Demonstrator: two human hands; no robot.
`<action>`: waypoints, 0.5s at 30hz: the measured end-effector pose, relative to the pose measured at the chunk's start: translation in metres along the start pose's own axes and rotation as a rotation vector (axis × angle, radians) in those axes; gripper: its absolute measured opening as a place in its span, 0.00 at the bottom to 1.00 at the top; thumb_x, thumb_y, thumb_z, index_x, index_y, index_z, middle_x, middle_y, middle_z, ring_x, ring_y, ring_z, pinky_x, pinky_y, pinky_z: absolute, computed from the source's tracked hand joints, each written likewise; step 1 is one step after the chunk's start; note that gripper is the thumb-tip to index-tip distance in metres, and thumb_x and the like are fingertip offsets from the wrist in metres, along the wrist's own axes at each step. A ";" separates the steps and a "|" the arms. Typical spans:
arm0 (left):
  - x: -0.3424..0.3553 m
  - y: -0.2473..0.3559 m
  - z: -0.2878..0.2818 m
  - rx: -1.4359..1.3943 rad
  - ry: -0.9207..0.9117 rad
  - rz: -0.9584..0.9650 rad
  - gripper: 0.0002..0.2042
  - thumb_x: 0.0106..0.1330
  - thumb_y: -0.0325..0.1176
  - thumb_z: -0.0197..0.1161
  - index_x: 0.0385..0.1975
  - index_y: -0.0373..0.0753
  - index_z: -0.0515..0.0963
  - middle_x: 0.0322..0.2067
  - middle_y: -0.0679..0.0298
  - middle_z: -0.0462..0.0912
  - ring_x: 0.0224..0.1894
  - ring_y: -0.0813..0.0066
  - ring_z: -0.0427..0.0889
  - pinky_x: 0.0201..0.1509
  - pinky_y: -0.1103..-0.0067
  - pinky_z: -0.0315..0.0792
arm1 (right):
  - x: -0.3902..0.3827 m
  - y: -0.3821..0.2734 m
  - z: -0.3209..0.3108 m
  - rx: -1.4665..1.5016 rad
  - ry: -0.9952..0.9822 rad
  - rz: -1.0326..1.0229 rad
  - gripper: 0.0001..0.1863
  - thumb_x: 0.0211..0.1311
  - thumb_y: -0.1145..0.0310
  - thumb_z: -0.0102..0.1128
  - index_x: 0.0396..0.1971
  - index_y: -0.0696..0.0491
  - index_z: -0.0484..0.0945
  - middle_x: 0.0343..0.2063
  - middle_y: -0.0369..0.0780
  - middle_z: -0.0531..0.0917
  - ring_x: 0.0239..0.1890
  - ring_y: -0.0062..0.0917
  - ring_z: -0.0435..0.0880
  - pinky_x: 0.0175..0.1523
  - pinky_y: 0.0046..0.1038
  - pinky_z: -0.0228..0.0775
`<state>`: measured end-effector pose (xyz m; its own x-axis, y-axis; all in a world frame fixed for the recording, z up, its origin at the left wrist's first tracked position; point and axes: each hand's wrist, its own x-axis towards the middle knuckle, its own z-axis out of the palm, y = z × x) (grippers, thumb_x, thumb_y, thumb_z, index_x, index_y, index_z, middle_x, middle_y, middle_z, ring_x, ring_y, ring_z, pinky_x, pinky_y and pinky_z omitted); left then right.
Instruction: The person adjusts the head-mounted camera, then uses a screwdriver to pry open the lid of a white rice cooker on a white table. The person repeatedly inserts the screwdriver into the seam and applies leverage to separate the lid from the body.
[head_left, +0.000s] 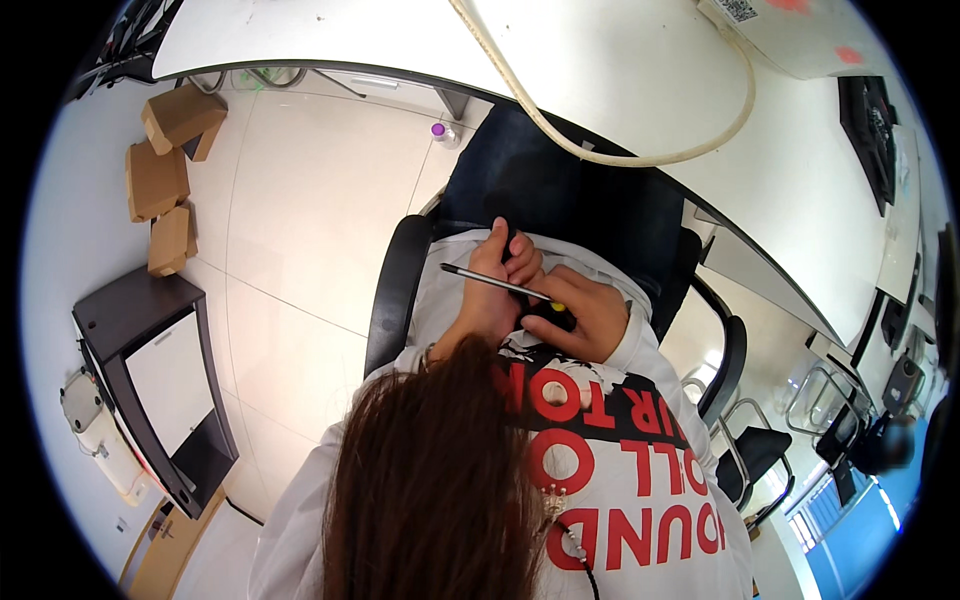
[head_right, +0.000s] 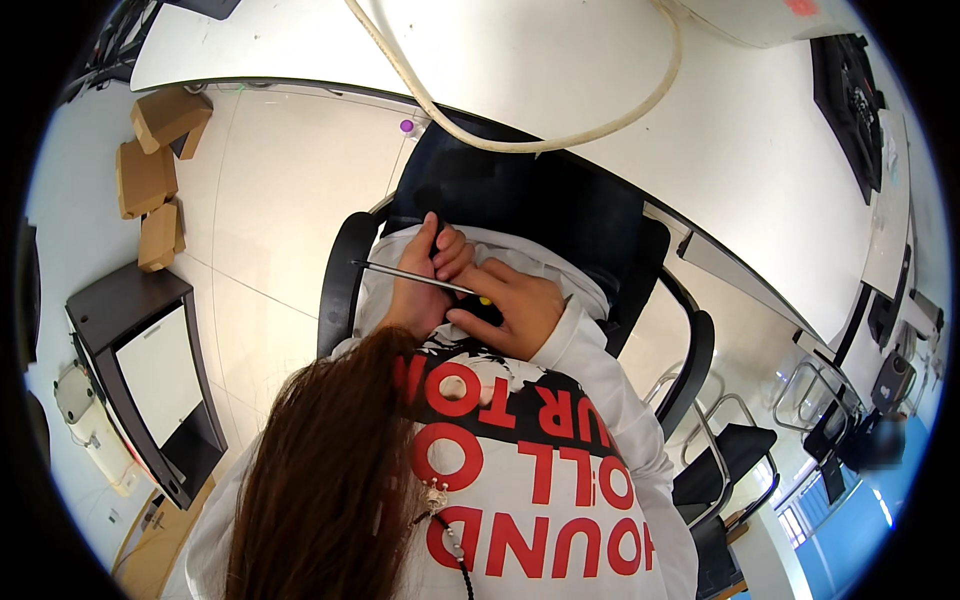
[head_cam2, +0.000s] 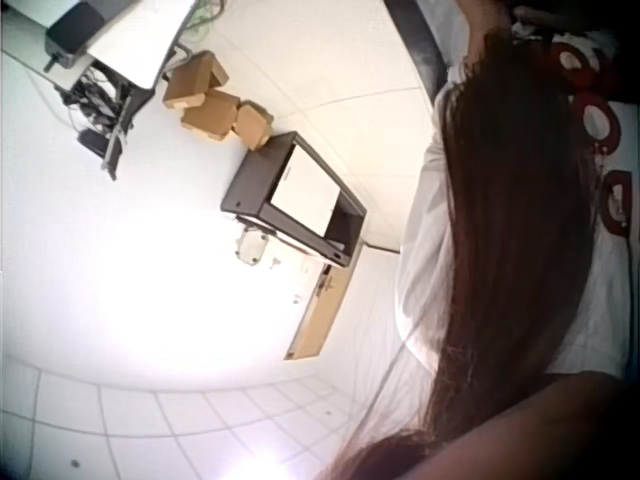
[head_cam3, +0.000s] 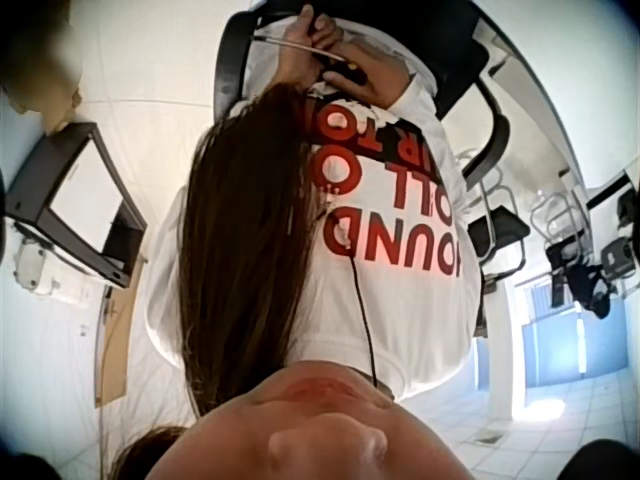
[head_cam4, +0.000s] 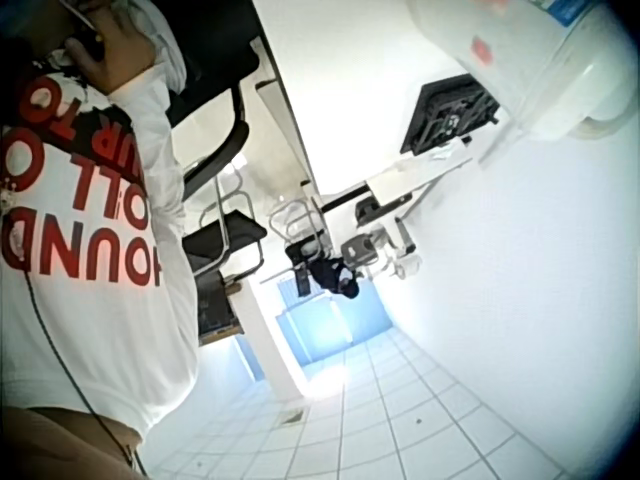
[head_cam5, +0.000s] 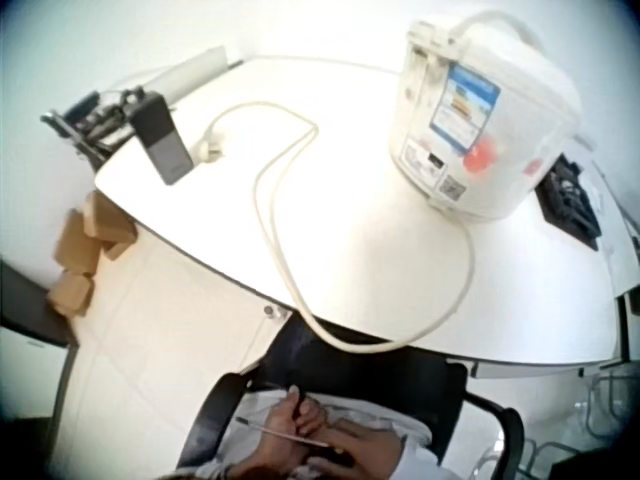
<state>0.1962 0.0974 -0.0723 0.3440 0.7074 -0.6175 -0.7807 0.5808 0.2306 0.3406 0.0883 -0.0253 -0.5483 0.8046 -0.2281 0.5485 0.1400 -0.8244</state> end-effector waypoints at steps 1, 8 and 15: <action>0.001 -0.002 0.000 -0.019 -0.013 -0.005 0.19 0.66 0.49 0.41 0.16 0.45 0.58 0.11 0.75 0.52 0.14 0.85 0.52 0.16 0.85 0.50 | -0.002 0.000 0.001 0.035 0.010 0.004 0.17 0.49 0.60 0.59 0.40 0.46 0.72 0.27 0.37 0.74 0.27 0.32 0.77 0.30 0.27 0.69; 0.003 -0.011 -0.005 -0.108 -0.007 -0.076 0.18 0.65 0.48 0.43 0.17 0.44 0.59 0.12 0.74 0.52 0.15 0.83 0.53 0.19 0.84 0.50 | -0.016 0.005 -0.001 0.052 -0.006 0.007 0.18 0.49 0.61 0.59 0.40 0.49 0.71 0.29 0.38 0.76 0.29 0.34 0.77 0.31 0.28 0.69; -0.006 0.008 -0.007 0.469 0.096 -0.031 0.24 0.64 0.51 0.45 0.12 0.40 0.66 0.13 0.66 0.68 0.17 0.76 0.66 0.23 0.79 0.61 | -0.020 0.017 0.015 0.064 0.046 0.029 0.18 0.46 0.57 0.63 0.37 0.47 0.71 0.22 0.38 0.78 0.21 0.31 0.79 0.25 0.28 0.70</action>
<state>0.1844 0.0947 -0.0723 0.2962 0.6590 -0.6913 -0.4437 0.7359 0.5114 0.3517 0.0655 -0.0427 -0.5022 0.8337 -0.2298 0.5216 0.0801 -0.8494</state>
